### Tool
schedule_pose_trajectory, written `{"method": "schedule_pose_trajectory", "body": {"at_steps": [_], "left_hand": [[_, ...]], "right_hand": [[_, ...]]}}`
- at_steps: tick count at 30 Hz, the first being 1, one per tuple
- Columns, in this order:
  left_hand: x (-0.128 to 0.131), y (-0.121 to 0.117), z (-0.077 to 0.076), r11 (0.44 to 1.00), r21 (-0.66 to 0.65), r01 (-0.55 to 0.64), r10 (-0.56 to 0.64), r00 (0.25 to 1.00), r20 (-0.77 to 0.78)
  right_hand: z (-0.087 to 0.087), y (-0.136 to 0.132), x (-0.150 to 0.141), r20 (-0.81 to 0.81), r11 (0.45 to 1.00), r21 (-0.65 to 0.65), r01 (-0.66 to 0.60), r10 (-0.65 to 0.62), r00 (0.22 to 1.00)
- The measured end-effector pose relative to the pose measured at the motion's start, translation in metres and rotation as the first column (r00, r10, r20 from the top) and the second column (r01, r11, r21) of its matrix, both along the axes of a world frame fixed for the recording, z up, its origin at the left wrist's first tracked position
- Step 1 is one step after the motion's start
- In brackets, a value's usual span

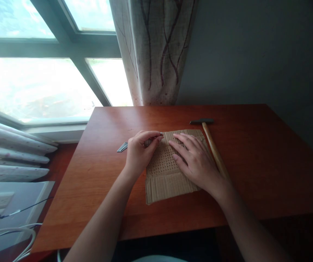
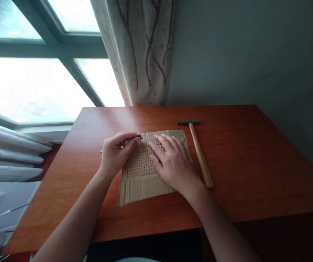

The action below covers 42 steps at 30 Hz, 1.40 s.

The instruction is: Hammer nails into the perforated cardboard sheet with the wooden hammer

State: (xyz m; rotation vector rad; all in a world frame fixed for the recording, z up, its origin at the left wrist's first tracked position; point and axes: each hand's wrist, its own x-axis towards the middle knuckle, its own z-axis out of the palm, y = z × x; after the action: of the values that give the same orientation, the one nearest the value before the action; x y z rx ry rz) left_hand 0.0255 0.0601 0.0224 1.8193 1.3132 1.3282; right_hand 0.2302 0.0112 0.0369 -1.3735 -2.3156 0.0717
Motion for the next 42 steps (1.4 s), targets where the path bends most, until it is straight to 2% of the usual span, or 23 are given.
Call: {"method": "schedule_pose_trajectory", "body": {"at_steps": [9,18,20,23,26,29,32,35,38,42], "left_hand": [[0.001,0.002,0.001,0.999,-0.04,-0.002,0.003,1.0,0.027],[0.0,0.002,-0.002,1.0,0.003,0.024,-0.025,0.999,0.036],[0.001,0.001,0.0,0.999,0.02,0.035,-0.035,0.999,0.032],[0.002,0.001,0.004,0.998,0.039,0.048,-0.048,0.999,0.023],[0.002,0.001,0.005,0.998,0.042,0.048,-0.049,0.999,0.014],[0.001,0.001,0.005,0.998,0.044,0.053,-0.053,0.999,0.005],[0.0,0.001,0.006,0.998,0.051,0.048,-0.048,0.999,-0.003],[0.001,0.001,0.006,0.998,0.055,0.037,-0.036,0.999,-0.012],[0.001,0.001,0.006,0.998,0.055,0.04,-0.039,0.999,-0.013],[0.001,0.002,0.004,0.998,0.052,0.035,-0.035,0.999,-0.013]], "right_hand": [[0.001,-0.001,0.0,0.006,1.0,0.006,0.006,-0.006,1.0],[0.002,0.0,-0.002,-0.006,1.0,-0.013,0.008,-0.008,1.0],[0.005,-0.002,-0.002,-0.059,1.0,-0.026,0.001,-0.002,0.998],[0.013,-0.005,0.004,-0.23,0.998,-0.061,-0.005,-0.009,0.973],[0.014,-0.004,0.028,-0.385,0.995,-0.06,0.078,-0.095,0.918],[0.0,0.004,0.066,-0.405,0.954,-0.1,0.283,-0.299,0.864],[-0.025,0.014,0.099,-0.144,0.858,-0.135,0.496,-0.513,0.846],[-0.046,0.019,0.11,0.097,0.759,-0.206,0.618,-0.613,0.784],[-0.055,0.024,0.106,0.136,0.72,-0.277,0.636,-0.626,0.768],[-0.051,0.032,0.106,0.047,0.737,-0.37,0.566,-0.593,0.803]]}}
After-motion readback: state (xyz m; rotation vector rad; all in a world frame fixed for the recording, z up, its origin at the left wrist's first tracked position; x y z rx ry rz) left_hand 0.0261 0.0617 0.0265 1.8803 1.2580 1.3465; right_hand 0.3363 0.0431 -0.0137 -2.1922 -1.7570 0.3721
